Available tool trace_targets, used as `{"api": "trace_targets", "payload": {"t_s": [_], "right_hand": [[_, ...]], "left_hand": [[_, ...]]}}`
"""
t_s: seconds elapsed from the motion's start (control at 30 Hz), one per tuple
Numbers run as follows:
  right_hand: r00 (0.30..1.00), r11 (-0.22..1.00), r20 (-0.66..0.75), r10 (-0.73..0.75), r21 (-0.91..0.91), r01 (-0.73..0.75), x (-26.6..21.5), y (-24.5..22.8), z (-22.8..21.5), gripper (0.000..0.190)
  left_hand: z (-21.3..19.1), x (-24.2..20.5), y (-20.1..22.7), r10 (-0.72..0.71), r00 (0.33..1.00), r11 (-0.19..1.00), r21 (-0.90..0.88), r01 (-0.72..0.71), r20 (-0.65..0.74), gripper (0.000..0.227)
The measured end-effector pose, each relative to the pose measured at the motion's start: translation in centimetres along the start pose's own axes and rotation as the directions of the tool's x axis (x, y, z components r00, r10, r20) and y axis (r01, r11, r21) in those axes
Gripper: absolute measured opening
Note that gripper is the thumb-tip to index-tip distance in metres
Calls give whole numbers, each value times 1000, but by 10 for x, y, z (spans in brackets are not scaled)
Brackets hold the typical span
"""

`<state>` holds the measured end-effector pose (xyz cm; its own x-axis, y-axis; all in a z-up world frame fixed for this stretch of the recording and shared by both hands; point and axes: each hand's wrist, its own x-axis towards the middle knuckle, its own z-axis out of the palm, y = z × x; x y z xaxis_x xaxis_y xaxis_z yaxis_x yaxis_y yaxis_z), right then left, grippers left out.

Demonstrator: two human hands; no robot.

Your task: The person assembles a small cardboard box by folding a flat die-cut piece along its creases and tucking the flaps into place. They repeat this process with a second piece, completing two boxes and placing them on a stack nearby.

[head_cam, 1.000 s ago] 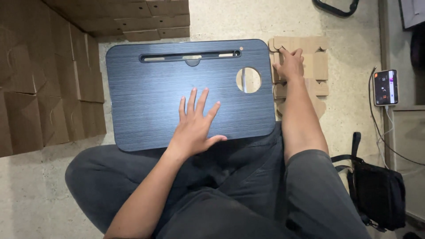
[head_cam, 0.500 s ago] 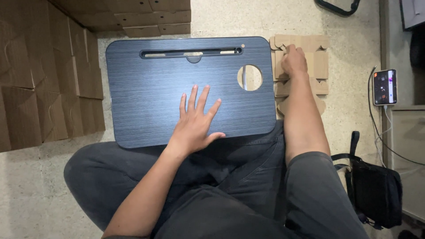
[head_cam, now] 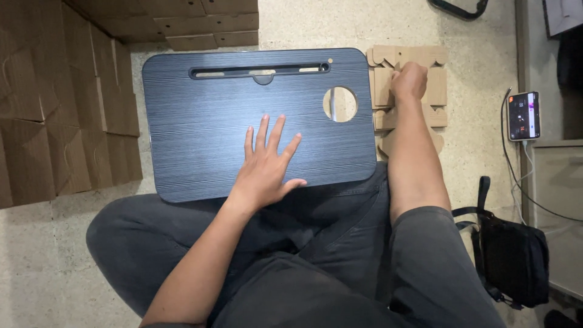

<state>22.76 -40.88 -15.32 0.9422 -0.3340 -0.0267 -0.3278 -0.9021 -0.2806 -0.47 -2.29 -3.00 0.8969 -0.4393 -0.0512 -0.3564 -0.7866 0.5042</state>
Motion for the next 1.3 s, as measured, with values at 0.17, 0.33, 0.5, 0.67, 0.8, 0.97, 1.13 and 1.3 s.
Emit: {"api": "trace_targets", "payload": {"t_s": [0.17,0.33,0.5,0.67,0.8,0.97,1.13,1.3], "right_hand": [[1000,996,-9,27,81,-26,0,8,0,29],[990,994,82,113,-20,-112,1,7,5,41],[995,996,57,86,-15,-85,9,19,20,14],[984,987,89,154,-50,-150,16,21,24,21],[993,993,34,109,-40,-108,2,5,2,21],[975,975,-21,219,-35,-220,9,10,-10,18],[936,939,-75,343,35,-341,-6,0,-61,70],[781,875,-622,61,409,258,-34,-13,-131,6]], "left_hand": [[-1,-1,1,5,1000,1000,6,-5,-12,93],[-1,-2,1,11,1000,1000,5,-11,-19,92],[0,-1,1,12,1000,1000,6,-12,-18,93],[-1,-1,1,13,1000,1000,4,-13,-17,93],[0,-1,0,27,999,1000,-6,-27,-19,94],[12,-1,-11,93,995,987,139,-86,-46,96],[13,-1,-13,83,995,991,109,-76,-60,91],[10,-3,-16,72,996,997,17,-71,-59,81]]}}
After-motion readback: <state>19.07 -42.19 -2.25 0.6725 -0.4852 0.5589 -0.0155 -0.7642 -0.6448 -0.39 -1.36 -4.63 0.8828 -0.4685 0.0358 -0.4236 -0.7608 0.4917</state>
